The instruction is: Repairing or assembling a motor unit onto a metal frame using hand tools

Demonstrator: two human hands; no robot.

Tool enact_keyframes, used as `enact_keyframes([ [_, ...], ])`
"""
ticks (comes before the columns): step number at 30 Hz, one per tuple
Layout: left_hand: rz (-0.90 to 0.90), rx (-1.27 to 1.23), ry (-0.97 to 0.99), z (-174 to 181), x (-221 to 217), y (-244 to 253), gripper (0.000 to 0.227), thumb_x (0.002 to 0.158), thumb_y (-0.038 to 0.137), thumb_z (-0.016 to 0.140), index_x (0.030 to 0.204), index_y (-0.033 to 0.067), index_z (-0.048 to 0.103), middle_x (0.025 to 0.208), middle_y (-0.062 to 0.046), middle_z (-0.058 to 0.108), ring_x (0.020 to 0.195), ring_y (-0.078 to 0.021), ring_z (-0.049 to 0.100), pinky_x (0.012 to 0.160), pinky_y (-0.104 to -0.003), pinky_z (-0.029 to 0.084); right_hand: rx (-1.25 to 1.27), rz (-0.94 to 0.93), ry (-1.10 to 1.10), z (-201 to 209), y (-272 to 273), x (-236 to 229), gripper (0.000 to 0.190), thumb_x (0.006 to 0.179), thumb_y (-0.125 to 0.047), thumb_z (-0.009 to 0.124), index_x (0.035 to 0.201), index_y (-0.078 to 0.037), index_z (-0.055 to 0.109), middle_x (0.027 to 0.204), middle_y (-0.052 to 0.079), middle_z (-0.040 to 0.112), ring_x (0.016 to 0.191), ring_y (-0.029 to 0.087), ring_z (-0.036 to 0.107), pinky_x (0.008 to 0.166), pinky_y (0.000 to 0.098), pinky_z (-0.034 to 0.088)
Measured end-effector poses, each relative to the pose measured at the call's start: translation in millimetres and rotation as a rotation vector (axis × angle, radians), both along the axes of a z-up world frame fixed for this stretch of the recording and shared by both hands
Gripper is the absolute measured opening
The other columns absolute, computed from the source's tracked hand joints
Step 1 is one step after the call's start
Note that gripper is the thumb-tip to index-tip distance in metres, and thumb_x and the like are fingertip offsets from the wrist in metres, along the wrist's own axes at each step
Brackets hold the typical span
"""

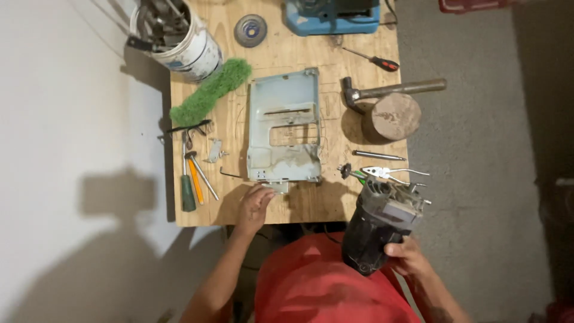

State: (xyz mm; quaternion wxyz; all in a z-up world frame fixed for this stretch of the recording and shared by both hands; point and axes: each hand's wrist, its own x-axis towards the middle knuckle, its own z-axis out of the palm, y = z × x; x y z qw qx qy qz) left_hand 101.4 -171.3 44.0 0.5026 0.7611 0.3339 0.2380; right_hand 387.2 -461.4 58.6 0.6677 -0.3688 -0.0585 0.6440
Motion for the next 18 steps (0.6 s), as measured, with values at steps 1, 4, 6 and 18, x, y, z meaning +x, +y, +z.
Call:
enact_keyframes([
  [1, 0.013, -0.012, -0.006, -19, -5, -2, 0.027, 0.106, 0.024, 0.056, 0.11, 0.0039, 0.074, 0.094, -0.006, 0.063, 0.078, -0.0191, 0.062, 0.061, -0.032, 0.049, -0.012, 0.013, -0.006, 7, 4, -5, 0.092, 0.069, -0.023, 0.099, 0.141, 0.005, 0.05, 0.132, 0.031, 0.065, 0.114, 0.047, 0.068, 0.09, 0.0639, 0.06],
  [4, 0.003, -0.058, -0.062, -61, -10, -7, 0.018, 0.104, 0.013, 0.059, 0.111, 0.0032, 0.073, 0.096, -0.004, 0.063, 0.081, -0.0143, 0.06, 0.071, -0.026, 0.049, -0.013, -0.104, -0.058, 18, 14, -12, 0.09, 0.066, -0.016, 0.096, 0.142, 0.004, 0.052, 0.131, 0.026, 0.067, 0.114, 0.041, 0.068, 0.094, 0.0579, 0.056],
  [6, -0.048, 0.041, -0.076, -62, -11, -9, 0.02, 0.105, 0.011, 0.055, 0.111, 0.0004, 0.071, 0.095, -0.007, 0.062, 0.077, -0.0188, 0.059, 0.066, -0.031, 0.049, -0.092, -0.137, -0.02, 13, 16, -17, 0.098, 0.061, -0.014, 0.097, 0.145, 0.0, 0.048, 0.131, 0.025, 0.066, 0.113, 0.041, 0.067, 0.092, 0.0581, 0.058],
  [18, -0.059, 0.061, 0.03, -78, -20, -8, 0.022, 0.102, 0.004, 0.052, 0.11, 0.0058, 0.072, 0.081, -0.001, 0.051, 0.07, -0.017, 0.051, 0.063, -0.032, 0.043, -0.132, -0.08, -0.086, 23, 66, -57, 0.091, 0.066, -0.017, 0.095, 0.142, 0.003, 0.049, 0.129, 0.025, 0.067, 0.112, 0.041, 0.068, 0.09, 0.0568, 0.06],
])
